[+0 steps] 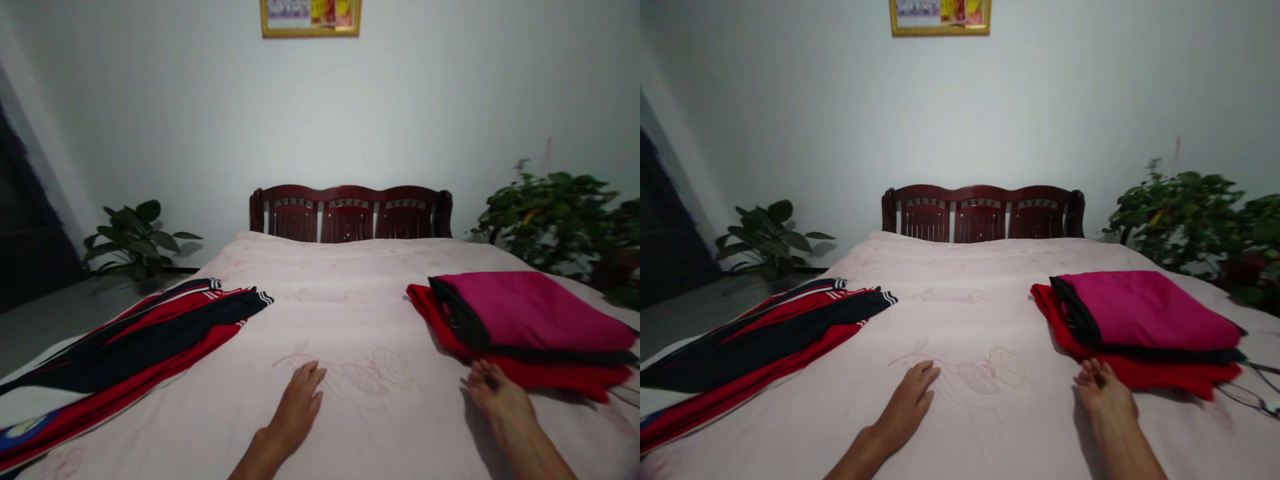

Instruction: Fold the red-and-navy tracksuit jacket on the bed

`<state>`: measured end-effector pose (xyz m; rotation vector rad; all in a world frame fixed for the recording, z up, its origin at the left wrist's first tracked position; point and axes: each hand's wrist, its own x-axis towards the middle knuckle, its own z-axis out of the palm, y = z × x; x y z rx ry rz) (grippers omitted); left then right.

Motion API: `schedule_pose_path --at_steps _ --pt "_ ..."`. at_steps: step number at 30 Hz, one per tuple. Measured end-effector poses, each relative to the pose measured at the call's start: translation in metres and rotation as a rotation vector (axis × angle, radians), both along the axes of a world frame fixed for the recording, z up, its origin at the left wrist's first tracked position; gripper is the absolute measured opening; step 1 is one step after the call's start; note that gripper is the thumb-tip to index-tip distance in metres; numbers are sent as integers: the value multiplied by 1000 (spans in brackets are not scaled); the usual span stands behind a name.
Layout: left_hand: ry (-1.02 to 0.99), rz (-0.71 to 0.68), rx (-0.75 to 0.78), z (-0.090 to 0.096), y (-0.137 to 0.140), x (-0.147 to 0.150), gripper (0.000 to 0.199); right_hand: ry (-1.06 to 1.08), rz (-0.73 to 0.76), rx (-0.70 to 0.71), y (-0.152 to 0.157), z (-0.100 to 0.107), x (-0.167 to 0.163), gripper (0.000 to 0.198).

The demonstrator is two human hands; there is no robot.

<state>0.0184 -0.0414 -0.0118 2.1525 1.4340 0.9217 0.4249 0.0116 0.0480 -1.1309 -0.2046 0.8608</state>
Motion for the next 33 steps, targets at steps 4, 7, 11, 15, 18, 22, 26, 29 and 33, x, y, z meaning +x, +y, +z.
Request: schedule_pose_path --at_steps 4,7,11,15,18,22,26,29,33 --pt "358 7 -17 -5 -12 -28 50 110 59 -41 -16 -28 -71 29" --pt "441 83 -28 -4 -23 -63 52 47 117 -10 -25 -39 -110 37" --pt "449 294 -37 -6 -37 -107 52 -392 224 -13 -34 -46 -137 37" --pt "437 440 -36 -12 -43 -125 52 -1005 470 -172 -38 -48 -145 30" --pt "413 459 -7 -17 -42 -127 51 -1182 537 -224 -38 -49 -146 31" --pt "374 445 18 -21 -41 -129 49 -1181 543 -202 -37 -49 -144 32" --pt "379 444 36 -24 -40 -131 49 -1180 572 -205 -37 -49 -143 32" --pt "368 443 41 -24 -39 -131 48 -1189 569 -195 -36 -49 -143 31" --pt "334 439 34 -23 -38 -132 47 -1201 563 -194 -35 -49 -144 30"
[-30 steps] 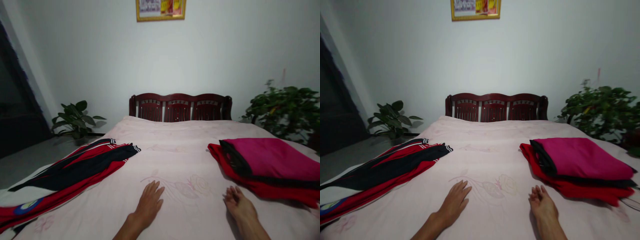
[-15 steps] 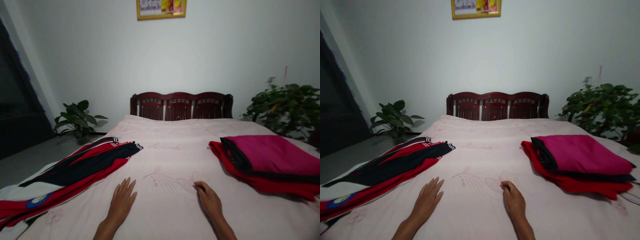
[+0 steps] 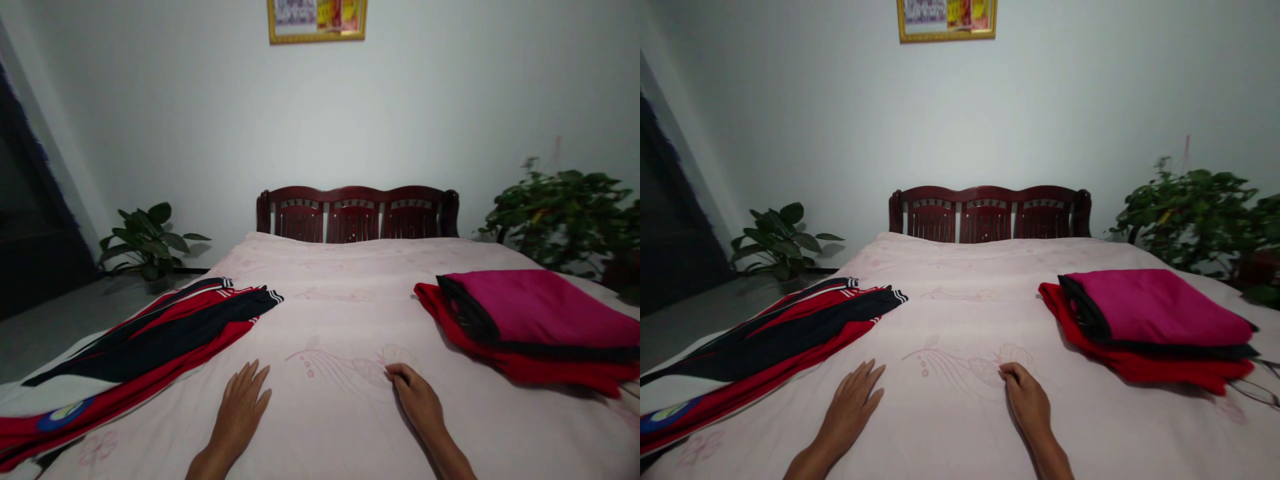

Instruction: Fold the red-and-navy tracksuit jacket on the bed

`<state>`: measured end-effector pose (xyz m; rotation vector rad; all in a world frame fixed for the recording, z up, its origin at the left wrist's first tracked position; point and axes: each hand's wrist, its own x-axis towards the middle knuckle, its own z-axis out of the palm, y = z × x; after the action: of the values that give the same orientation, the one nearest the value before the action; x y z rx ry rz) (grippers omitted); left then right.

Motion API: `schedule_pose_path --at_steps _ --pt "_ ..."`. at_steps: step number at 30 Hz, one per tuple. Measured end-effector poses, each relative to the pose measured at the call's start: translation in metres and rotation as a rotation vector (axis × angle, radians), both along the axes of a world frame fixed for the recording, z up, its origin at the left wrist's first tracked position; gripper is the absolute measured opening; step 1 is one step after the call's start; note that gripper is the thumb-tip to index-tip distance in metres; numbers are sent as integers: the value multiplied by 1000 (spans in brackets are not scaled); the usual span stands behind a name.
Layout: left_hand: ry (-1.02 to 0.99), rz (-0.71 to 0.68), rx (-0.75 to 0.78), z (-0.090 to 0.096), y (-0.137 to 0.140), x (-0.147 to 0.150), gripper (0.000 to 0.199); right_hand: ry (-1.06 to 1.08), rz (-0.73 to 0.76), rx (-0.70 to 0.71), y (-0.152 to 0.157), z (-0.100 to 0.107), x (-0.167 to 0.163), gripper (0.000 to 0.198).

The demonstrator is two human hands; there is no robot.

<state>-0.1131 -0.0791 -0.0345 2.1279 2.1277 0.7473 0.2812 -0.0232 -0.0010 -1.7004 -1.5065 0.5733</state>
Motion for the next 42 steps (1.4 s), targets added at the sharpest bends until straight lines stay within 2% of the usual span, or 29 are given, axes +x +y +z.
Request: schedule_pose_path --at_steps 19,34,38,42 --pt "28 -11 12 2 4 -3 46 -16 21 -48 -4 5 -2 29" --pt "125 -5 38 -3 6 -6 44 -69 47 -37 1 0 -1 30" --pt "21 -21 68 -5 7 -4 43 -69 41 -48 1 0 -1 31" --pt "-329 -2 171 13 7 -3 41 -79 57 -58 2 -2 1 32"
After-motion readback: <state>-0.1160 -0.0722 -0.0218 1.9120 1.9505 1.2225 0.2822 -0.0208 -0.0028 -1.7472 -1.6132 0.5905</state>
